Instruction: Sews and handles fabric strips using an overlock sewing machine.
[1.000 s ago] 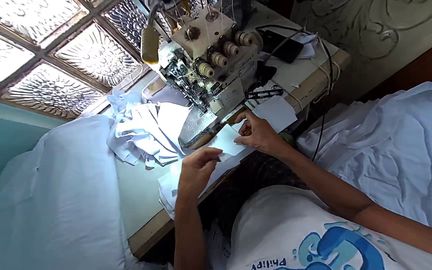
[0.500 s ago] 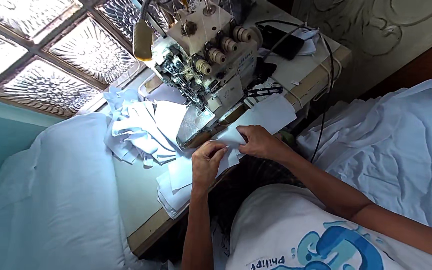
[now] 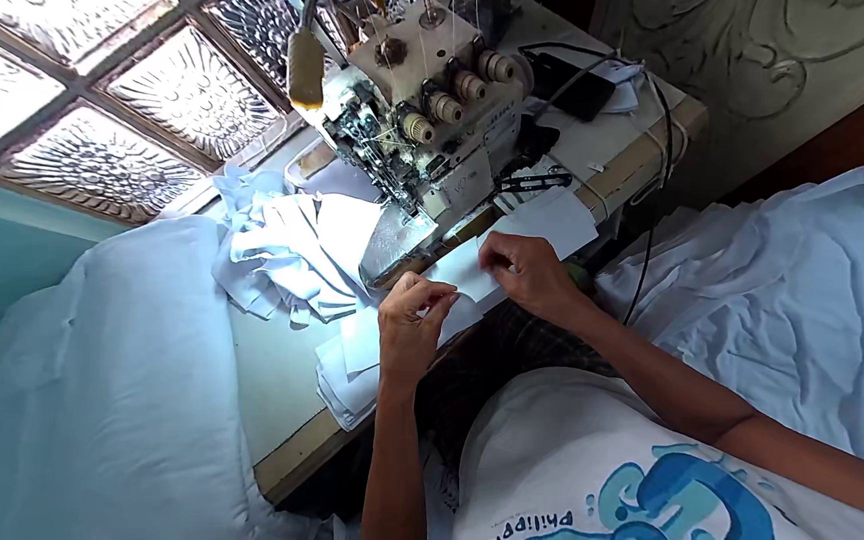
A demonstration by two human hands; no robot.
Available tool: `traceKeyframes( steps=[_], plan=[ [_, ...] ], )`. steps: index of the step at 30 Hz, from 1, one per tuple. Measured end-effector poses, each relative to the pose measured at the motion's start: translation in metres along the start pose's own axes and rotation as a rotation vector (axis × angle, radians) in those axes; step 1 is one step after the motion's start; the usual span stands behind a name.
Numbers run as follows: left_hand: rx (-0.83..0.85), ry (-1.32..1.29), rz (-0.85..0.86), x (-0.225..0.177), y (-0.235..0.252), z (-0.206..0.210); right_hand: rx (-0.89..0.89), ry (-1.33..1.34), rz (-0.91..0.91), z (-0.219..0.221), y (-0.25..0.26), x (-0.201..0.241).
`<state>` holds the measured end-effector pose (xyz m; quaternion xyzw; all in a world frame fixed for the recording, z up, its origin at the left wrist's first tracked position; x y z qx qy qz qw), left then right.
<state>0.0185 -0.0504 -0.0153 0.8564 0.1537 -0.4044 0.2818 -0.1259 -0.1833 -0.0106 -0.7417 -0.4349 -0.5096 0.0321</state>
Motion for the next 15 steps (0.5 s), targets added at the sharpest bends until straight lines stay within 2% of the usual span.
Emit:
traceKeyframes(
  steps=[6,11,15],
  plan=[
    [0.088,-0.22,0.102,-0.032,0.015,-0.036,0.074,0.064,-0.295,0.012,0.0,0.022],
    [0.16,-0.466,-0.051,-0.02,0.02,-0.048,0.035,0.151,-0.406,0.022,-0.002,0.041],
    [0.093,-0.562,-0.133,-0.009,0.017,-0.051,0.006,0.188,-0.402,0.033,0.001,0.046]
  ],
)
Point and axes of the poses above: each hand's wrist, its own y-axis towards the middle knuckle, its own z-axis out of the palm, x = y × z, the point moved 3 cm from there along y, towards the middle knuckle, and after that the axes turned 6 degrees about -x, right-handed, at the moved point
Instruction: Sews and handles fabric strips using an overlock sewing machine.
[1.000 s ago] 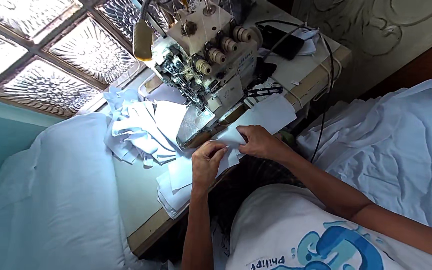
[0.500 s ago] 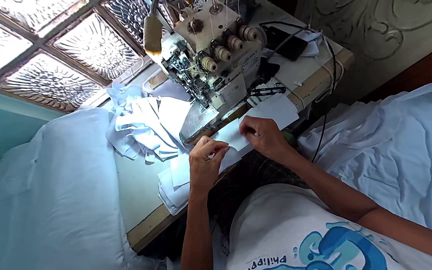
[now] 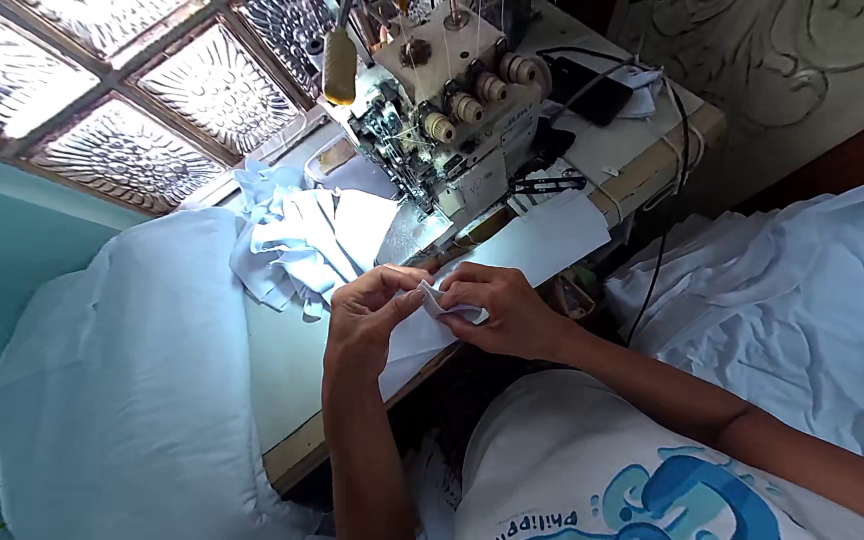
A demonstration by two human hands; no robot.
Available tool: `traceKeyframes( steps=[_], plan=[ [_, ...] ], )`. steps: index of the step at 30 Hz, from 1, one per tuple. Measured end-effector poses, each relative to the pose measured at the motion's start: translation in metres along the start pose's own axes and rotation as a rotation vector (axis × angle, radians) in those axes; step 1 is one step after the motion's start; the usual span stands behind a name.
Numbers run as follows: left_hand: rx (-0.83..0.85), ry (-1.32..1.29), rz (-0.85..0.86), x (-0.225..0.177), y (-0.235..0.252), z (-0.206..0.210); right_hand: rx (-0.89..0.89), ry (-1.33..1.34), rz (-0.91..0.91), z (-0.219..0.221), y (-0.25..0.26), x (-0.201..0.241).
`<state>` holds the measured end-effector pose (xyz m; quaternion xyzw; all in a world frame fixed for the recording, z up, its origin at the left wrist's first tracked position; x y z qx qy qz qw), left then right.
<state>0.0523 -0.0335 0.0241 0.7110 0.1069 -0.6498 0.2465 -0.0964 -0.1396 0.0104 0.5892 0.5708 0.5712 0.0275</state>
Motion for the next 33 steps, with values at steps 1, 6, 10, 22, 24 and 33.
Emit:
traceKeyframes(
  steps=[1,6,10,22,24,33],
  plan=[
    [-0.032,-0.024,-0.001,0.001,-0.001,-0.002,-0.001,0.014,0.01,0.001,0.001,0.0],
    [-0.139,-0.109,0.013,-0.001,-0.006,-0.012,0.025,0.064,0.085,-0.005,0.005,-0.001],
    [-0.197,-0.176,0.046,0.001,-0.005,-0.019,0.001,0.046,0.116,-0.013,0.006,-0.001],
    [-0.337,-0.175,0.099,0.005,0.006,-0.007,-0.131,-0.13,-0.01,-0.006,0.01,0.001],
    [-0.393,0.024,0.137,0.001,0.012,-0.003,-0.146,-0.165,0.003,-0.003,0.014,-0.003],
    [-0.426,0.965,0.276,0.021,0.08,0.009,-0.193,-0.344,0.154,0.011,0.042,-0.045]
  ],
)
Point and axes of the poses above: each hand's wrist, its own y-axis towards the middle knuckle, its own z-axis out of the palm, x = y × z, the point moved 3 cm from there along y, towards the middle knuckle, and after that the axes turned 6 degrees about -x, right-handed, at the moved point
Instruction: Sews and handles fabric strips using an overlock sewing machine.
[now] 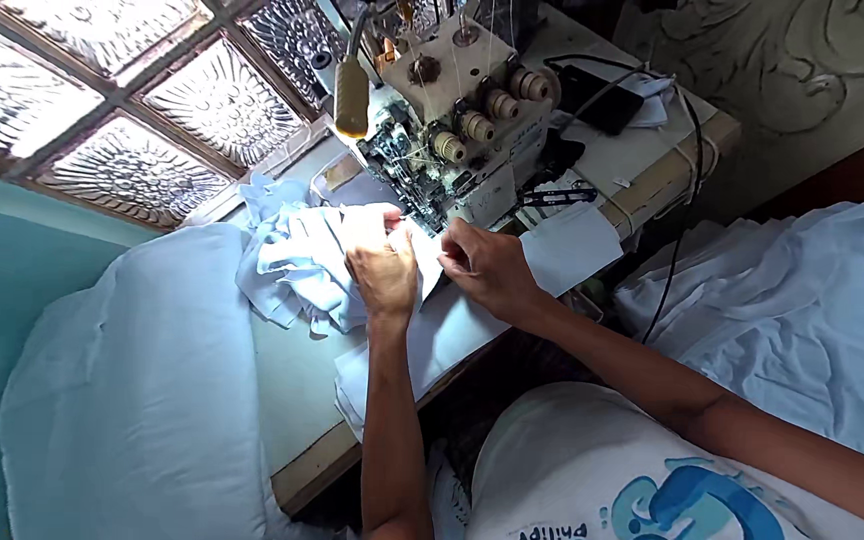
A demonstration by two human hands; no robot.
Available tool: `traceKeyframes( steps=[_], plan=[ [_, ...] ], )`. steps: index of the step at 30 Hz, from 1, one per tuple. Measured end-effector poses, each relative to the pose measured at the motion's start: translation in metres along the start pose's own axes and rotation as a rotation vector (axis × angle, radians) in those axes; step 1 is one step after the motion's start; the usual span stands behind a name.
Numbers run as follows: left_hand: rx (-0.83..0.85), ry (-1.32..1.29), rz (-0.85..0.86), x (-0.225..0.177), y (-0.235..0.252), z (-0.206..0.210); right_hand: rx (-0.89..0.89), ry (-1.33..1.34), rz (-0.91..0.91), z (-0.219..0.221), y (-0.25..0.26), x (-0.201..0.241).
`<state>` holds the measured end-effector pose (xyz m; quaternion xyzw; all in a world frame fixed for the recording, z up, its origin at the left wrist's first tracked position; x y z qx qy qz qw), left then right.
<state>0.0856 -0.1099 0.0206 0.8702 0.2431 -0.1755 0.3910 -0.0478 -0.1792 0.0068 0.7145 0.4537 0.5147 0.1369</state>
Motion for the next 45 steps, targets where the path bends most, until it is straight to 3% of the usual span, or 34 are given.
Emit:
traceKeyframes(
  steps=[7,15,24,29,35,40,45],
  plan=[
    [0.077,0.306,0.172,-0.021,-0.028,-0.003,0.059,0.011,0.064,-0.012,-0.007,0.002],
    [0.098,0.039,0.024,-0.029,-0.041,0.003,0.105,0.041,0.154,-0.034,-0.03,0.002],
    [0.058,0.164,0.007,-0.028,-0.032,0.009,0.086,-0.051,0.094,-0.024,-0.015,-0.002],
    [0.128,0.203,0.047,-0.029,-0.029,0.001,0.119,-0.178,0.026,-0.015,-0.012,-0.003],
    [0.172,0.288,0.03,-0.008,-0.007,0.0,0.105,-0.396,-0.041,-0.002,-0.009,0.0],
    [0.103,0.347,-0.078,0.015,0.017,0.005,0.147,-0.368,-0.049,-0.013,-0.02,0.004],
    [0.059,0.334,-0.128,0.036,-0.012,-0.015,0.214,-0.288,0.045,-0.047,-0.04,-0.011]
  ],
)
Point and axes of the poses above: each hand's wrist, its own y-axis towards the middle knuckle, its own z-axis out of the palm, x = y × z, the point moved 3 cm from there along y, towards the middle knuckle, and after that the axes turned 6 degrees about -x, right-handed, at the moved point
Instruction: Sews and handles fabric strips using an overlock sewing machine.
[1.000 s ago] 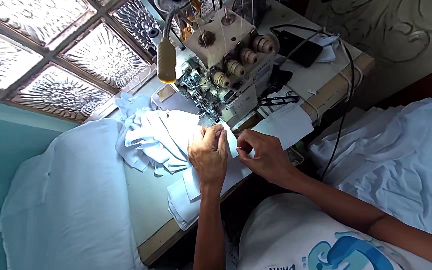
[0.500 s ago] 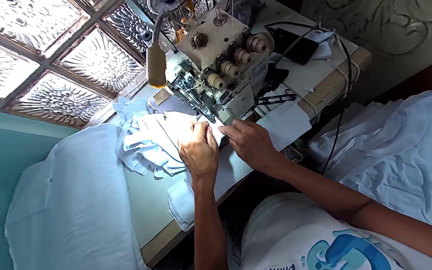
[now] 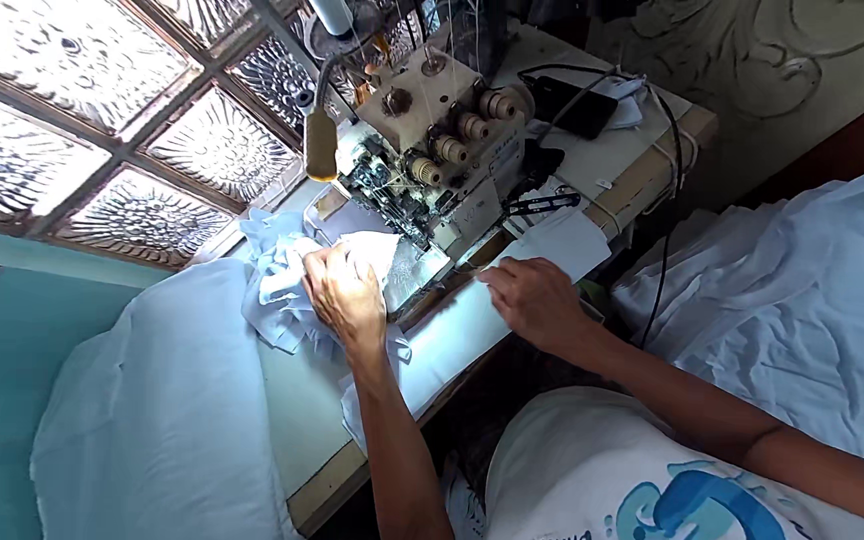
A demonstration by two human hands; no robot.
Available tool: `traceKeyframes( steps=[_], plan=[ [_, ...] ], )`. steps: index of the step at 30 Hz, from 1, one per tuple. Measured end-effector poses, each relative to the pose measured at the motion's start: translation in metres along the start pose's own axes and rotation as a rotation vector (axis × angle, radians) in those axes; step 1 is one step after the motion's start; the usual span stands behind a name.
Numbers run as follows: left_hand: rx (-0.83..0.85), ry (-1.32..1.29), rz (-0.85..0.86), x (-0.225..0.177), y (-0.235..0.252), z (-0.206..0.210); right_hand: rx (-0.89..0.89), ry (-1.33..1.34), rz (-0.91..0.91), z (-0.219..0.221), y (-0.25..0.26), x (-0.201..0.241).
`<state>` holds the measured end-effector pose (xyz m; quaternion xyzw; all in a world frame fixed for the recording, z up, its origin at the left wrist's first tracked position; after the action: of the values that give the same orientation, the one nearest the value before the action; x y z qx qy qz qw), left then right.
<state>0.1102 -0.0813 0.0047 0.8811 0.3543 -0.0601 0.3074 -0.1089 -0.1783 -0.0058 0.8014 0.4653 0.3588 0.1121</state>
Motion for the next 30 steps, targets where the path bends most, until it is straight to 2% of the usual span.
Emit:
traceKeyframes(
  steps=[3,6,11,15,19,22,25,28,30],
  plan=[
    [0.052,-0.029,-0.163,0.023,-0.02,0.007,0.025,-0.072,0.179,-0.017,-0.015,-0.04],
    [0.163,-0.169,-0.251,0.023,-0.02,0.007,0.01,-0.131,0.379,-0.04,-0.026,-0.08],
    [0.04,-0.142,-0.093,0.033,0.01,0.001,-0.042,-0.152,0.518,-0.055,-0.036,-0.118],
    [-0.019,-0.034,-0.101,0.037,0.055,-0.019,0.026,-0.032,0.603,-0.053,-0.035,-0.129],
    [0.021,0.047,-0.101,0.054,0.06,-0.041,-0.016,0.051,0.597,-0.049,-0.032,-0.129],
    [0.148,0.019,-0.091,0.06,0.034,-0.059,-0.027,0.045,0.599,-0.048,-0.027,-0.13],
    [0.251,-0.137,0.004,0.056,-0.013,-0.072,-0.04,0.02,0.587,-0.048,-0.023,-0.127],
    [0.405,-0.302,0.036,0.055,-0.061,-0.076,-0.065,-0.04,0.53,-0.048,-0.023,-0.121],
    [0.469,-0.322,0.025,0.059,-0.085,-0.073,-0.101,-0.08,0.487,-0.049,-0.025,-0.117]
  ],
)
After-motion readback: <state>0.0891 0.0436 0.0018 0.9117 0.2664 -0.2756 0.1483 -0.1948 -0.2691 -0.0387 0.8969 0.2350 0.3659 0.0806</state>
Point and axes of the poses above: each hand's wrist, its own y-axis towards the middle knuckle, its own z-axis out of the palm, x = y × z, the point moved 3 cm from there along y, towards the middle knuckle, and after that the axes turned 6 degrees about -x, right-handed, at the moved point
